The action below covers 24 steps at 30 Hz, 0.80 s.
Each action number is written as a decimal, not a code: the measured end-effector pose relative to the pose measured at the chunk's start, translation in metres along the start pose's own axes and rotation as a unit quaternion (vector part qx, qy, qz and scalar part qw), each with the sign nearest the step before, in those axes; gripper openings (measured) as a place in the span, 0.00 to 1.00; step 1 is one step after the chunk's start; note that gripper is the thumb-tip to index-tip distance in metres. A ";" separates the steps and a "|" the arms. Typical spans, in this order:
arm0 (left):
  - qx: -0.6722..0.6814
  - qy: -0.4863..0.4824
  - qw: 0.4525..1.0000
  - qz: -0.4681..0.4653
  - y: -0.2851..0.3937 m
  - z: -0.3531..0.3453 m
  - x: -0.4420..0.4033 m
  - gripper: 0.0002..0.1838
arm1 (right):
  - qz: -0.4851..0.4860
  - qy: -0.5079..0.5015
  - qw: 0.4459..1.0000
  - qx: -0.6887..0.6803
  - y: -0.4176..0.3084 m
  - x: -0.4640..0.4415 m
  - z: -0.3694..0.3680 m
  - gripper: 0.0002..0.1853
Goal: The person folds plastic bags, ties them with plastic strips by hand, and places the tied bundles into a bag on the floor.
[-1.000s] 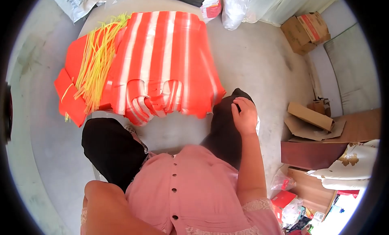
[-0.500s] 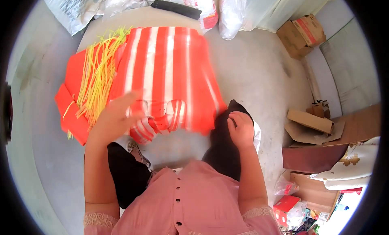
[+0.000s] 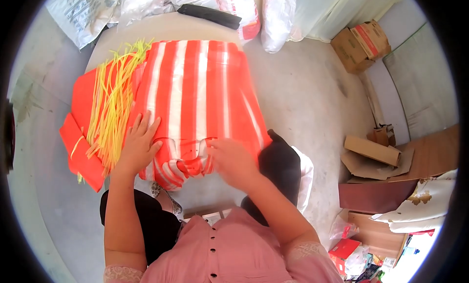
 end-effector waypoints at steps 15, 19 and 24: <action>0.057 0.000 0.995 -0.079 0.037 0.007 -0.006 0.44 | 0.014 -0.043 0.999 -0.029 -0.006 -0.031 -0.052 0.20; 0.072 0.001 0.994 -0.086 0.038 0.002 -0.005 0.42 | 0.005 -0.047 0.999 -0.011 -0.007 -0.034 -0.055 0.17; 0.085 0.005 0.993 -0.086 0.045 0.008 -0.006 0.42 | -0.056 -0.011 0.995 -0.088 0.008 -0.035 -0.053 0.09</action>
Point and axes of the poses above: each hand's wrist, its own x-axis away from the middle knuckle, its own z-axis out of the back of the hand, y = z × x, the point moved 9 cm from there along -x, towards the middle knuckle, and after that the axes turned 4 degrees about x, right-handed, at the moved point
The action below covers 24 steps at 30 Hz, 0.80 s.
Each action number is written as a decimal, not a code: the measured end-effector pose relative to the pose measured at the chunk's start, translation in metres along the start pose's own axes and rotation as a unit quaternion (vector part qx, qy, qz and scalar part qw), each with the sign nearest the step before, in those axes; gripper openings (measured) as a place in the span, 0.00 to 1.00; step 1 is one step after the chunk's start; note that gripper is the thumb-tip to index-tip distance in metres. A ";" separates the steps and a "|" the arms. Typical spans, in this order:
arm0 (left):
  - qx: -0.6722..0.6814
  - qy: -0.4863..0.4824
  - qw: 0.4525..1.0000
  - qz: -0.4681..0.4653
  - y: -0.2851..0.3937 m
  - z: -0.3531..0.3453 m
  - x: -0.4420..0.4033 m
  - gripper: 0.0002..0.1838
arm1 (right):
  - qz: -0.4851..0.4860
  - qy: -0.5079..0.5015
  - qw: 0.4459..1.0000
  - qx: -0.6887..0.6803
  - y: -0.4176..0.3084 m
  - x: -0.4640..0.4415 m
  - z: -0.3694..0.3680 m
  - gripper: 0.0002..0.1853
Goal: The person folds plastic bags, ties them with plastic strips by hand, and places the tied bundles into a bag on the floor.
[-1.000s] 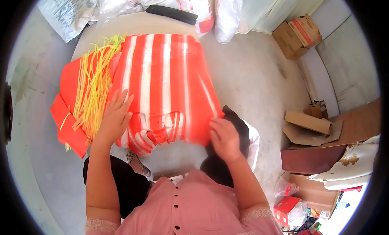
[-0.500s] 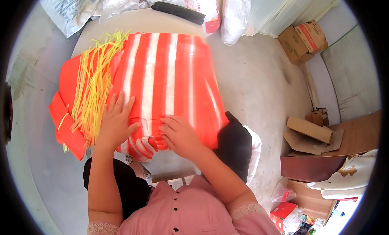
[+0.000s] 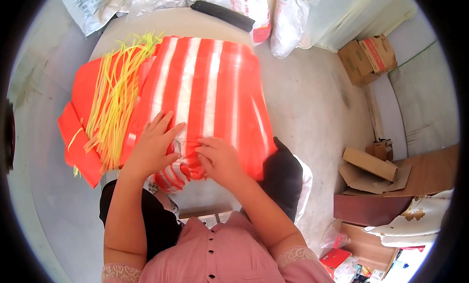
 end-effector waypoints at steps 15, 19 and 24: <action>0.103 0.089 0.990 -0.047 0.014 -0.001 -0.022 0.05 | 0.197 -0.086 0.871 -0.442 -0.167 -0.007 0.103 0.07; 0.142 0.108 0.981 -0.074 0.022 0.002 -0.024 0.05 | 0.276 0.059 0.767 -0.576 -0.230 0.020 0.113 0.15; 0.194 0.074 0.977 -0.055 0.022 0.002 -0.025 0.06 | 0.306 0.019 0.741 -0.597 -0.236 0.028 0.116 0.21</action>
Point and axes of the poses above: each hand's wrist, its own x-axis away from the middle knuckle, its own z-axis out of the back of the hand, y = z × x, the point moved 9 cm from there along -x, towards the middle knuckle, and after that the axes turned 4 degrees about x, right-handed, at the moved point
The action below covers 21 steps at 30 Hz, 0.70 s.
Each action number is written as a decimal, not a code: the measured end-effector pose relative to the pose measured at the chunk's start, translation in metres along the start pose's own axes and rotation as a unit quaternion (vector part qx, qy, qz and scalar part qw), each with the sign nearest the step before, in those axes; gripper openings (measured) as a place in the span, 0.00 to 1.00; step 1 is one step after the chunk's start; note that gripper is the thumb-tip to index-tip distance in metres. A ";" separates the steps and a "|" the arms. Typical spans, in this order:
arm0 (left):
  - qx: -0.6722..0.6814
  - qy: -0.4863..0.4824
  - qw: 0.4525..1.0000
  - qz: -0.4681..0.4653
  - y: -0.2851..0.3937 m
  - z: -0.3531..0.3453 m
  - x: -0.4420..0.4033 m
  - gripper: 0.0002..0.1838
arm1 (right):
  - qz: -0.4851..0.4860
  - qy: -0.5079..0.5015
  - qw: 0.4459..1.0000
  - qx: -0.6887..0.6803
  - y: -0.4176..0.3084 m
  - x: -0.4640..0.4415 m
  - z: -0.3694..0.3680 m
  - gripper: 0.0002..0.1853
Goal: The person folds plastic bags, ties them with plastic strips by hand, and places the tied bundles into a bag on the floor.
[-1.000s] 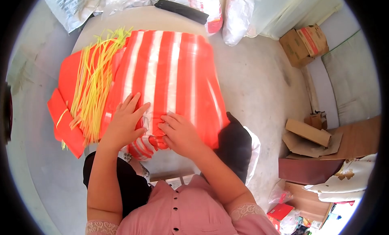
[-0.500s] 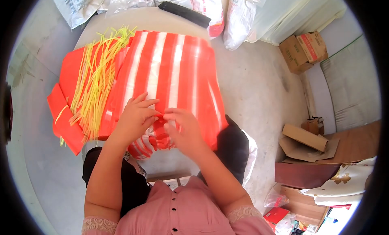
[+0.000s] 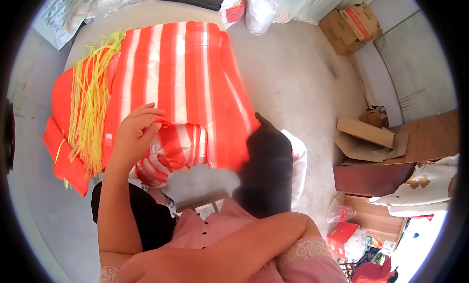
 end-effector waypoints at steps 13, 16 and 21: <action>0.099 0.029 0.992 0.068 -0.008 -0.003 0.001 0.09 | -0.048 0.105 0.989 -0.094 -0.004 -0.005 0.007 0.22; 0.151 0.026 0.983 0.106 -0.010 -0.003 0.001 0.10 | -0.046 0.111 0.986 -0.112 -0.001 0.002 -0.001 0.21; 0.210 0.043 0.971 0.103 -0.013 -0.004 -0.002 0.12 | -0.053 0.114 0.983 -0.135 0.001 0.005 -0.004 0.21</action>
Point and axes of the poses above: each hand's wrist, its own x-axis away from the middle knuckle, its own z-axis out of the back of the hand, y = z × x, the point moved 9 cm from there along -x, towards the middle knuckle, and after that the axes turned 4 degrees about x, right-handed, at the moved point
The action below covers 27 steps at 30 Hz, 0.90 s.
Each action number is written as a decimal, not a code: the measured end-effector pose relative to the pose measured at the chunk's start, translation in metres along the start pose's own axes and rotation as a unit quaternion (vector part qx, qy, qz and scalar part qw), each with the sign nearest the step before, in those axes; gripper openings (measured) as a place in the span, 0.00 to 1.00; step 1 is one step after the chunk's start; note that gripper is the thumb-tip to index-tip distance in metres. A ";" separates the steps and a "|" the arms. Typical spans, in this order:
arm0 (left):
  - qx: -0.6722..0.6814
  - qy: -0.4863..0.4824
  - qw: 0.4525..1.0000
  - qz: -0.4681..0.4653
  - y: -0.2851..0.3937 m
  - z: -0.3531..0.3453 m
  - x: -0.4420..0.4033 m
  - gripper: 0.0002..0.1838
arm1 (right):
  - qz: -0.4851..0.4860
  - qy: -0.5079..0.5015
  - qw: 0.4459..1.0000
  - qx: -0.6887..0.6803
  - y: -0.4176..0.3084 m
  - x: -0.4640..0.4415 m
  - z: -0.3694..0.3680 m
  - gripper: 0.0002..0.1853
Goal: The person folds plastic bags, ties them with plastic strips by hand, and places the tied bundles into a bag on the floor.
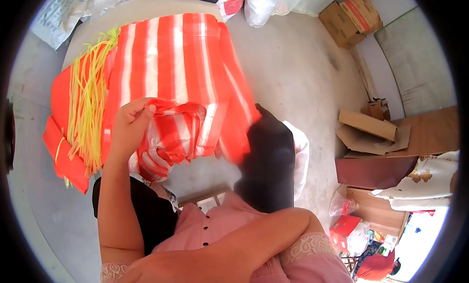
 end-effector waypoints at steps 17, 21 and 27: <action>0.048 -0.007 0.999 -0.012 0.002 -0.002 0.000 0.09 | -0.141 0.181 0.825 0.516 0.011 0.003 0.165 0.21; -0.018 -0.018 0.995 -0.099 0.022 -0.002 0.005 0.09 | -0.308 0.257 0.737 0.545 0.042 0.039 0.248 0.31; -0.061 -0.040 0.997 -0.005 0.012 -0.002 0.007 0.08 | -0.302 0.205 0.728 0.581 0.075 0.044 0.257 0.24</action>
Point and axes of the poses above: each hand's wrist, its own x-axis away from the middle knuckle, its own z-axis out of the back of the hand, y = z × x, the point moved 9 cm from there along -x, towards the middle knuckle, and after that the axes turned 4 degrees about x, right-handed, at the moved point
